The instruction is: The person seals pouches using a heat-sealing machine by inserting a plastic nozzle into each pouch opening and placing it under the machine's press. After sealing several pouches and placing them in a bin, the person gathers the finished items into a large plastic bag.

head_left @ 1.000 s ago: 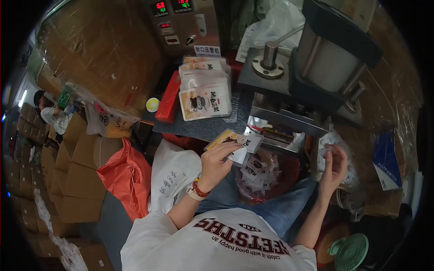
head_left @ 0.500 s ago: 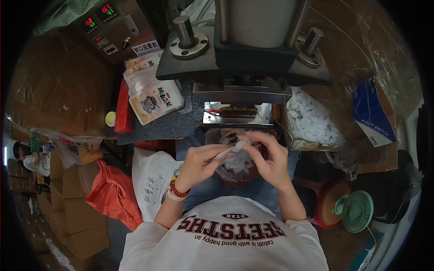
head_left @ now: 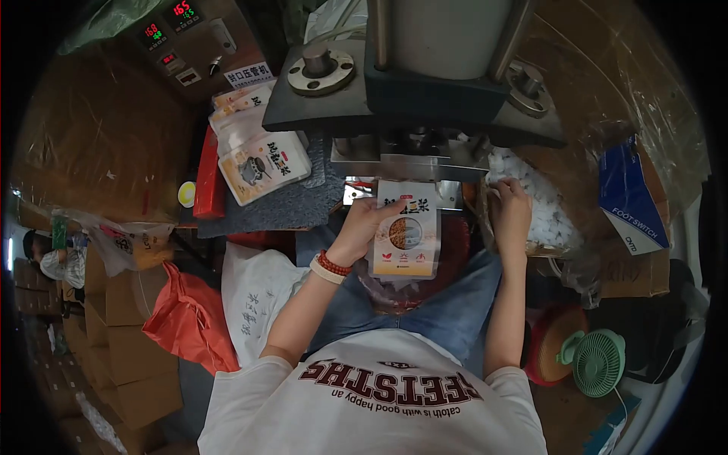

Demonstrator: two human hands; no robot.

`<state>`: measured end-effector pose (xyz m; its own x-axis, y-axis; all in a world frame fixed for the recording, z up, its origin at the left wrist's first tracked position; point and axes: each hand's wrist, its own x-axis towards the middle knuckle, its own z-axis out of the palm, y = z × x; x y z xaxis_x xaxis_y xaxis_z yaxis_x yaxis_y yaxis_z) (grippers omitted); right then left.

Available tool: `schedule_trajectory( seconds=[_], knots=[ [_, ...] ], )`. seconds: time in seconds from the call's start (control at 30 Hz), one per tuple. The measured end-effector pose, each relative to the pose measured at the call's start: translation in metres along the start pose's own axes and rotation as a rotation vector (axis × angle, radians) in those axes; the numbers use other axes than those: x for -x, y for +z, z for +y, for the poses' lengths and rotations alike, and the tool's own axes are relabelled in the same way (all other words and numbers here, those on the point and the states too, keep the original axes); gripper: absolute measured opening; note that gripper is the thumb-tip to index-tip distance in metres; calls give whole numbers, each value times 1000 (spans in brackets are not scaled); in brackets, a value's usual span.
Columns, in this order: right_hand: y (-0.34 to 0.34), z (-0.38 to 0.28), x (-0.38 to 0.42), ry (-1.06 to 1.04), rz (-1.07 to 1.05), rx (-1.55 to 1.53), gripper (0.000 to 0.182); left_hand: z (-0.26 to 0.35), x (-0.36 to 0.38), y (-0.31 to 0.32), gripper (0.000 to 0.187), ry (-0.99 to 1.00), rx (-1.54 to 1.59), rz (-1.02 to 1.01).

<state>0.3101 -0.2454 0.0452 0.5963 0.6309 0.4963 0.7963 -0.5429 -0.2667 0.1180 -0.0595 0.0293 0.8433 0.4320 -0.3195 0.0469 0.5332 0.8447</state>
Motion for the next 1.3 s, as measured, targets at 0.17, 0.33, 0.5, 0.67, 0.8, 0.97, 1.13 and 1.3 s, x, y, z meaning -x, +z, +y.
schedule_trajectory(
  seconds=[0.17,0.33,0.5,0.67,0.8,0.97,1.13,1.3],
  knots=[
    [-5,4,3,42,-145,85,24,20,4,-55,42,375,-795,271],
    [-13,1,3,22,-74,54,27,19,36,-134,67,613,-1894,617],
    [-53,-68,12,273,122,-1185,37,13,87,-120,61,733,-1783,410],
    [-59,-118,33,-84,-13,-1413,30,24,102,-62,36,768,-985,382],
    [-46,-140,29,-394,-22,-977,24,38,111,-15,39,1002,-1198,265],
    [-61,-122,25,-378,-203,-1093,28,48,110,1,34,962,-1010,-32],
    [-49,-108,24,116,-135,-893,40,-7,51,-2,22,337,-632,-57],
    [-63,-49,5,72,248,-199,22,-5,12,2,23,67,11,48]
  ],
)
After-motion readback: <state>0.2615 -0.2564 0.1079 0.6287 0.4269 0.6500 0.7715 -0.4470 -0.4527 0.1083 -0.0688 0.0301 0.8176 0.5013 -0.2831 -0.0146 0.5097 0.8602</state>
